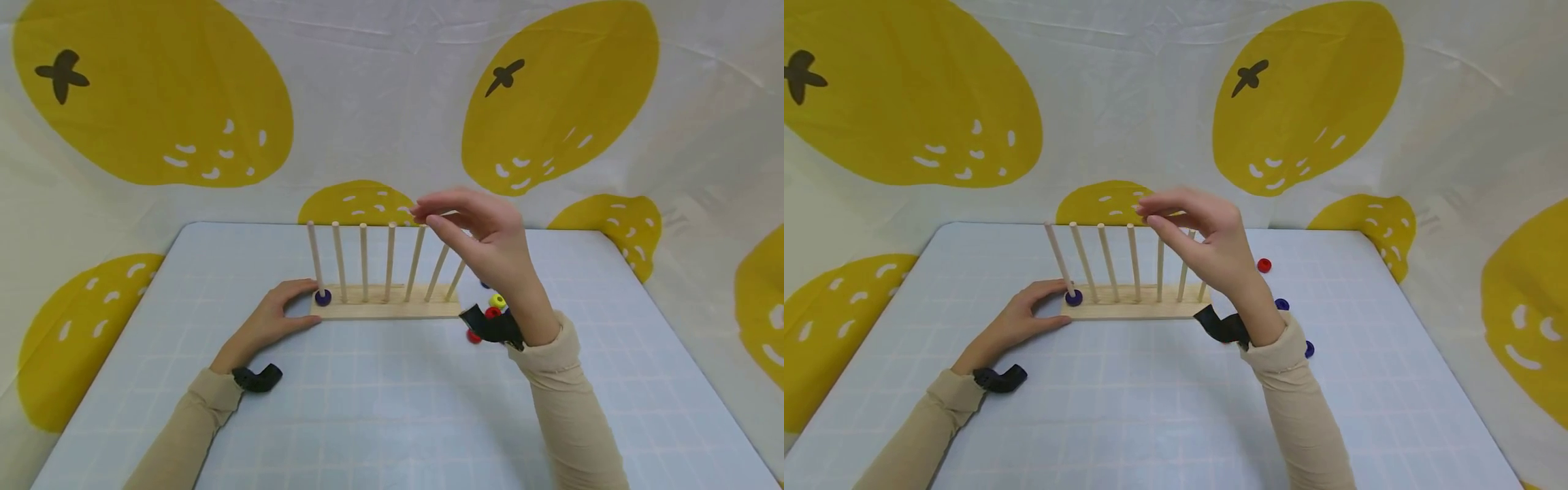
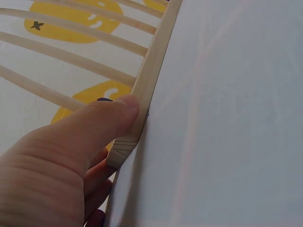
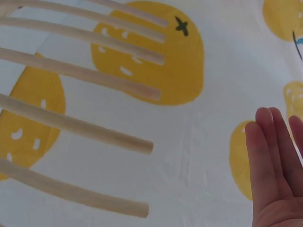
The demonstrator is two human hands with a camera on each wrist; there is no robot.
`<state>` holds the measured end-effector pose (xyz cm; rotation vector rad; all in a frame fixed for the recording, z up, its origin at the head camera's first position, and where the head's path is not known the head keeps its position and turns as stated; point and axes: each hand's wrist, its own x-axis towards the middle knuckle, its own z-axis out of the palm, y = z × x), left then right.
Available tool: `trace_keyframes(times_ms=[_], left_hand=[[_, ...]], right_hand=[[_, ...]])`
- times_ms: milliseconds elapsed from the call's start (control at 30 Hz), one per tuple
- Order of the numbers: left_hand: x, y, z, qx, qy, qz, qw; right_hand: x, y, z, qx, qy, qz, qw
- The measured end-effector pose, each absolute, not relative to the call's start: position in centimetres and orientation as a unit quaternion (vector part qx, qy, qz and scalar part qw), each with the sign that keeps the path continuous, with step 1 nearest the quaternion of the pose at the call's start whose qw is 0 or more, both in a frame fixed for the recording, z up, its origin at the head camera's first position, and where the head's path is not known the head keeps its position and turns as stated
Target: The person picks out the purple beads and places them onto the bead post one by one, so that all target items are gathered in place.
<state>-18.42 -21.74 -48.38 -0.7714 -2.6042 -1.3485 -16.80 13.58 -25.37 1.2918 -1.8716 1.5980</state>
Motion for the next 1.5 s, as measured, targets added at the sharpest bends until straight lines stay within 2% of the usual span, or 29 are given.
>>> trace_keyframes(times_ms=[733, 1200, 1500], left_hand=[[-18.5, -21.7, -48.4, -0.252, -0.860, -0.441, 0.054], [-18.4, -21.6, -48.3, -0.237, -0.865, -0.441, 0.042], [-18.5, -21.5, -48.2, -0.241, -0.863, -0.443, 0.042]], right_hand=[[-14.1, 21.9, -28.1, 0.350, -0.721, 0.555, 0.223], [-12.6, 29.0, -31.4, 0.241, -0.719, 0.627, 0.177], [-11.5, 32.4, -35.6, 0.122, -0.829, 0.527, 0.144]])
